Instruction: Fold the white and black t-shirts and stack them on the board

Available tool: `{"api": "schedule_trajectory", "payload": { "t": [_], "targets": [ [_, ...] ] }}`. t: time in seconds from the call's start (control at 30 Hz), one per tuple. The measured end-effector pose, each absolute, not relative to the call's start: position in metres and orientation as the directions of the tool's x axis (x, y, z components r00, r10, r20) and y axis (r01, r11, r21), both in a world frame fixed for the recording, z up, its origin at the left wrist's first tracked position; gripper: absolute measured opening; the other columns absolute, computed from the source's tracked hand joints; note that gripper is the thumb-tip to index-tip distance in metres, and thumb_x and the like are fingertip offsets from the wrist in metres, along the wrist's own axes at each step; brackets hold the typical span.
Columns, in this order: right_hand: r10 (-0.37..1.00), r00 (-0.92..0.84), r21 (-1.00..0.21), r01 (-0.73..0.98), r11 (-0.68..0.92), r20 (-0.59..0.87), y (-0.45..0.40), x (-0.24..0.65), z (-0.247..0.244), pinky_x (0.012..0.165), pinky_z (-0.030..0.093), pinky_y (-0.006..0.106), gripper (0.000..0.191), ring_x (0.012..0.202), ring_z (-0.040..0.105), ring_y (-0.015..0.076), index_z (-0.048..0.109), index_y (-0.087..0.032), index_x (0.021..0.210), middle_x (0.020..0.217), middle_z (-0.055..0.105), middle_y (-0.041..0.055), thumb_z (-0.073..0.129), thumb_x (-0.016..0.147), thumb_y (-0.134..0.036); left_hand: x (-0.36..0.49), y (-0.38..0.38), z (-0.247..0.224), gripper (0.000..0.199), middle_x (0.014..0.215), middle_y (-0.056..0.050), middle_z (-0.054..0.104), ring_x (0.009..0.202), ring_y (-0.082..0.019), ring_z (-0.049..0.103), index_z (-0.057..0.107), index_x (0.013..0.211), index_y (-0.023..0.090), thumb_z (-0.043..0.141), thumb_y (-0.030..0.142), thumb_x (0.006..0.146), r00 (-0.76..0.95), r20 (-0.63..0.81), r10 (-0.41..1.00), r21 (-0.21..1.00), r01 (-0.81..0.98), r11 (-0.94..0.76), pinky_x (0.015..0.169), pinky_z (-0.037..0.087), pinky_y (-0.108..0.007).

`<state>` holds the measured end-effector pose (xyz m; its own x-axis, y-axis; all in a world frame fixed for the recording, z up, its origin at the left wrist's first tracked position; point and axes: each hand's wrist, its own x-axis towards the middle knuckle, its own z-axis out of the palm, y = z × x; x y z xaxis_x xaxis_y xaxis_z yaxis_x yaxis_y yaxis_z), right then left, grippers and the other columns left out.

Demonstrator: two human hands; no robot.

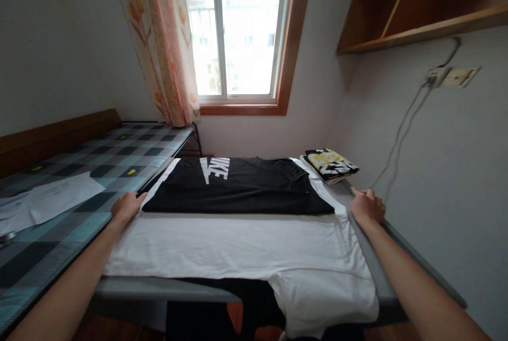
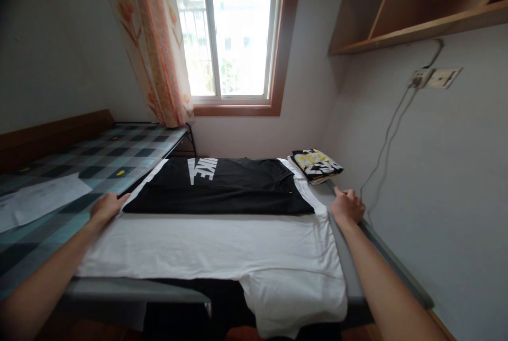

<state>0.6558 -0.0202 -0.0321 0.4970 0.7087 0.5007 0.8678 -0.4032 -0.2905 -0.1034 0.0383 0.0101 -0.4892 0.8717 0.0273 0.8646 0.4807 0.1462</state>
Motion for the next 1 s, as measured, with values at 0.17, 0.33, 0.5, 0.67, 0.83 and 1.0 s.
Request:
{"api": "schedule_trajectory", "payload": {
  "t": [0.17,0.33,0.5,0.67,0.83,1.0],
  "targets": [
    [0.709,0.492,-0.282,0.871,-0.403,0.506,-0.02,0.656,-0.033,0.074,0.048,0.049,0.043,0.092,0.063,0.0341,0.075,-0.024,0.108,0.106,0.066,0.0189,0.041,0.082,-0.02,-0.1,0.035,0.013,0.055,0.097,-0.021,0.071,0.094,-0.039,0.066,0.072,0.102,0.012,0.041,0.055,0.087,-0.478,0.038,0.878,0.161,0.87,0.467,0.071,0.051,-0.041],
    [0.708,0.524,-0.286,0.852,-0.439,0.474,-0.02,0.646,-0.019,0.078,0.047,0.052,0.038,0.097,0.061,0.0374,0.074,-0.02,0.109,0.117,0.063,0.0192,0.05,0.083,-0.033,-0.102,0.034,0.016,0.055,0.09,-0.019,0.072,0.088,-0.037,0.068,0.072,0.102,0.013,0.043,0.057,0.086,-0.44,0.027,0.898,0.219,0.879,0.424,0.068,0.051,-0.04],
    [0.772,0.112,-0.158,0.987,-0.015,0.625,-0.03,0.6,0.001,0.089,0.047,0.048,0.039,0.105,0.061,0.0313,0.071,-0.016,0.108,0.114,0.067,0.0158,0.043,0.092,-0.039,-0.086,0.019,0.022,0.065,0.113,-0.02,0.069,0.105,-0.038,0.064,0.06,0.126,0.012,0.037,0.06,0.089,-0.262,0.222,0.939,0.227,0.951,0.212,0.084,0.051,-0.048],
    [0.768,-0.462,0.024,0.863,0.505,0.444,-0.045,0.546,0.008,0.102,0.043,0.044,0.043,0.124,0.054,0.0255,0.06,-0.023,0.13,0.136,0.058,0.0101,0.05,0.089,-0.024,-0.055,-0.001,0.026,0.055,0.13,-0.009,0.062,0.118,-0.026,0.058,0.061,0.126,0.022,0.052,0.056,0.084,0.463,0.252,0.85,0.192,0.837,-0.513,0.105,0.044,-0.038],
    [0.793,-0.54,0.026,0.831,0.556,0.28,-0.05,0.544,0.01,0.11,0.038,0.047,0.065,0.132,0.047,0.0255,0.057,-0.023,0.135,0.139,0.056,0.0071,0.05,0.072,-0.007,-0.051,-0.004,0.027,0.039,0.123,-0.007,0.065,0.112,-0.024,0.06,0.069,0.116,0.025,0.053,0.032,0.081,0.532,0.126,0.837,0.165,0.821,-0.546,0.103,0.044,-0.035],
    [0.841,-0.488,0.045,0.869,0.492,0.232,-0.056,0.565,0.013,0.108,0.041,0.047,0.066,0.132,0.047,0.0253,0.06,-0.025,0.132,0.138,0.058,0.0048,0.047,0.071,-0.004,-0.058,-0.003,0.028,0.036,0.115,-0.009,0.067,0.106,-0.025,0.06,0.071,0.111,0.023,0.051,0.029,0.082,0.479,0.113,0.87,0.201,0.847,-0.492,0.102,0.043,-0.038]
  ]
}}
